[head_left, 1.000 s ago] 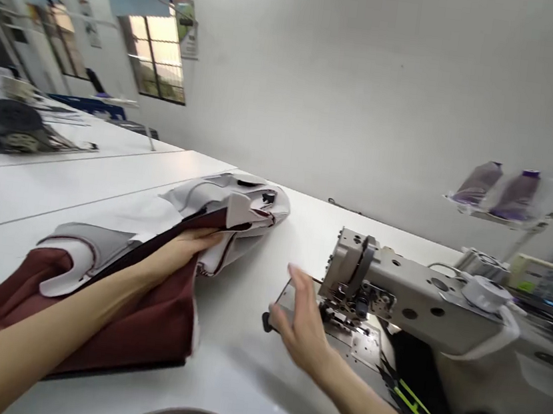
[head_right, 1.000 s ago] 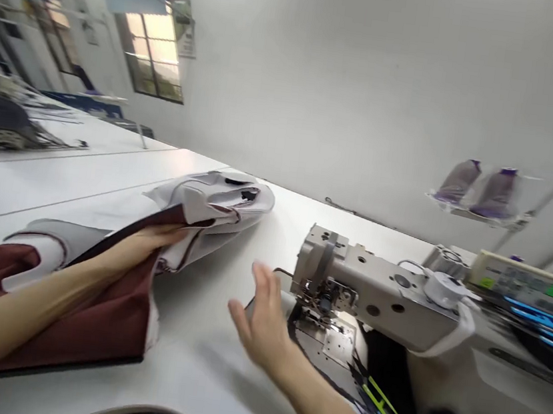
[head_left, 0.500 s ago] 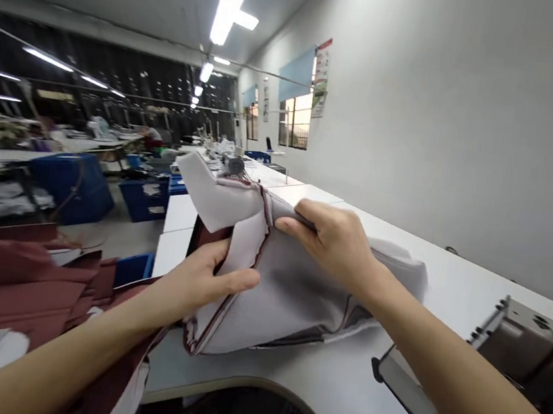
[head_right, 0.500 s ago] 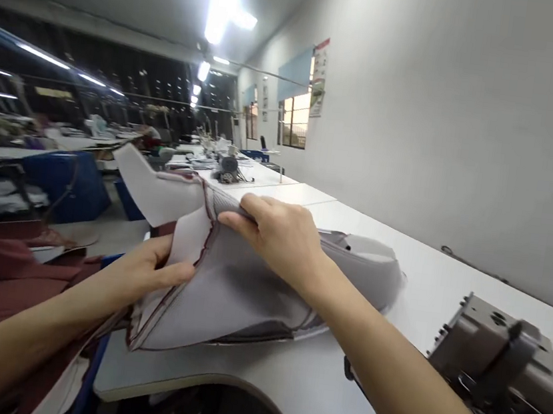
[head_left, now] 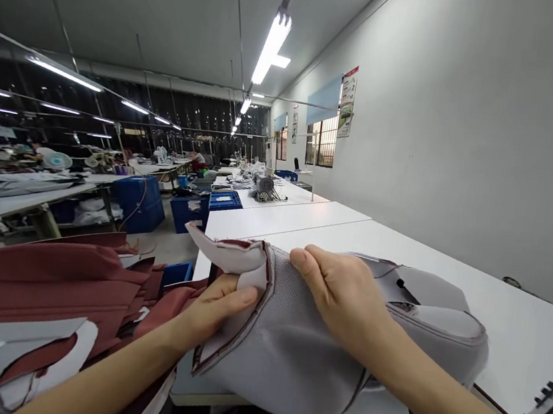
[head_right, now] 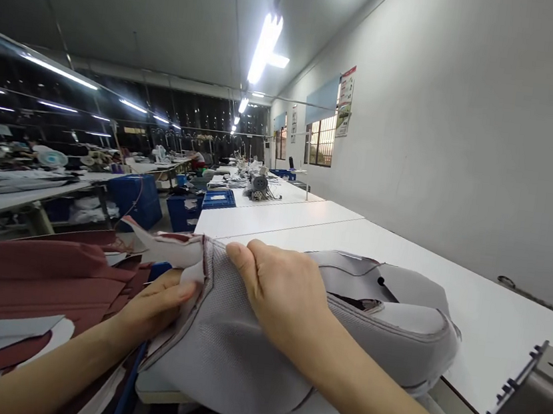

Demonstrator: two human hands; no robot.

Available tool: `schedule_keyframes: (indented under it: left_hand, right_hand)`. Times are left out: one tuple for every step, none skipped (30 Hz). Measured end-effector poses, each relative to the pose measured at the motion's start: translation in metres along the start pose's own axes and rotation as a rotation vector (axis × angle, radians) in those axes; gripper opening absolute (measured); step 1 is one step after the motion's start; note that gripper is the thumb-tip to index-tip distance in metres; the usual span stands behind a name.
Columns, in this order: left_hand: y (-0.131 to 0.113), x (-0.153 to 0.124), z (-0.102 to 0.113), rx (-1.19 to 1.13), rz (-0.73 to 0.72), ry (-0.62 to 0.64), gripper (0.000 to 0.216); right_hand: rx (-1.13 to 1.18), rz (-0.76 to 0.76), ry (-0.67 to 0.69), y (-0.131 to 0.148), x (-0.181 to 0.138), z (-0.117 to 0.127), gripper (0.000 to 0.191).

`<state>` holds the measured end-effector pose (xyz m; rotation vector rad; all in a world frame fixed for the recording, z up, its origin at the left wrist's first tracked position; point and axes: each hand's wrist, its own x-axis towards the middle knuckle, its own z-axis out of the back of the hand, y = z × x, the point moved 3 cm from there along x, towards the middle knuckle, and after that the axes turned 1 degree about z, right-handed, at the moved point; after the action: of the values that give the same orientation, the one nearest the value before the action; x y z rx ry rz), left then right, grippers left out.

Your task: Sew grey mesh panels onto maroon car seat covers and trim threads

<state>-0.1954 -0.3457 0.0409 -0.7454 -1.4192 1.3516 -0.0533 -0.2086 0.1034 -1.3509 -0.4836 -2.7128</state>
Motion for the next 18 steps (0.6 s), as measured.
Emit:
schedule_keyframes:
  left_hand:
    - [0.0,0.0,-0.002,0.005,-0.025,-0.015,0.052]
    - [-0.001,-0.001,-0.004,0.015,-0.041,-0.048,0.054]
    - [-0.002,-0.001,-0.007,0.031,-0.048,-0.097,0.055]
    - [-0.003,-0.001,-0.009,0.049,-0.044,-0.155,0.054]
    - [-0.004,-0.002,-0.013,0.061,-0.035,-0.209,0.053]
    - [-0.005,-0.002,-0.017,0.064,-0.024,-0.246,0.051]
    - [-0.005,-0.001,-0.022,0.055,-0.01,-0.258,0.05]
    - [-0.004,-0.001,-0.027,0.04,-0.003,-0.249,0.049]
    - [-0.004,0.0,-0.033,0.037,-0.006,-0.222,0.049]
    - [-0.003,0.0,-0.039,0.069,-0.01,-0.175,0.048]
    - [-0.003,-0.001,-0.045,0.155,-0.006,-0.109,0.046]
    - [-0.002,-0.003,-0.051,0.299,0.002,-0.032,0.042]
    - [-0.002,-0.006,-0.055,0.486,-0.006,0.041,0.037]
    - [-0.003,-0.01,-0.057,0.69,-0.05,0.089,0.032]
    - [-0.006,-0.015,-0.057,0.877,-0.14,0.102,0.027]
    - [-0.01,-0.02,-0.055,1.019,-0.274,0.068,0.021]
    - [-0.014,-0.026,-0.052,1.112,-0.43,-0.006,0.018]
    - [-0.018,-0.031,-0.05,1.141,-0.603,-0.103,0.021]
  right_hand:
    - [-0.006,0.004,-0.01,0.0,-0.001,0.0,0.05]
    - [-0.019,0.009,-0.023,0.001,-0.002,0.0,0.05]
    - [-0.036,0.016,-0.041,0.002,-0.003,0.001,0.049]
    - [-0.053,0.02,-0.055,0.002,-0.004,0.001,0.048]
    - [-0.066,0.026,-0.065,0.002,-0.005,0.001,0.047]
    - [-0.072,0.042,-0.075,0.002,-0.006,0.001,0.047]
    - [-0.072,0.072,-0.089,0.001,-0.008,0.002,0.046]
    - [-0.067,0.116,-0.105,-0.001,-0.009,0.002,0.046]
    - [-0.056,0.173,-0.122,-0.005,-0.011,0.003,0.046]
    - [-0.043,0.241,-0.137,-0.01,-0.014,0.003,0.046]
    - [-0.029,0.31,-0.152,-0.016,-0.018,0.004,0.046]
    - [-0.02,0.37,-0.162,-0.024,-0.023,0.006,0.046]
    - [-0.018,0.417,-0.17,-0.032,-0.029,0.008,0.046]
    - [-0.027,0.453,-0.184,-0.041,-0.037,0.011,0.046]
    - [-0.047,0.473,-0.203,-0.05,-0.045,0.014,0.045]
    - [-0.074,0.479,-0.225,-0.058,-0.054,0.018,0.044]
    - [-0.101,0.476,-0.242,-0.065,-0.063,0.022,0.043]
    - [-0.125,0.47,-0.253,-0.071,-0.072,0.025,0.043]
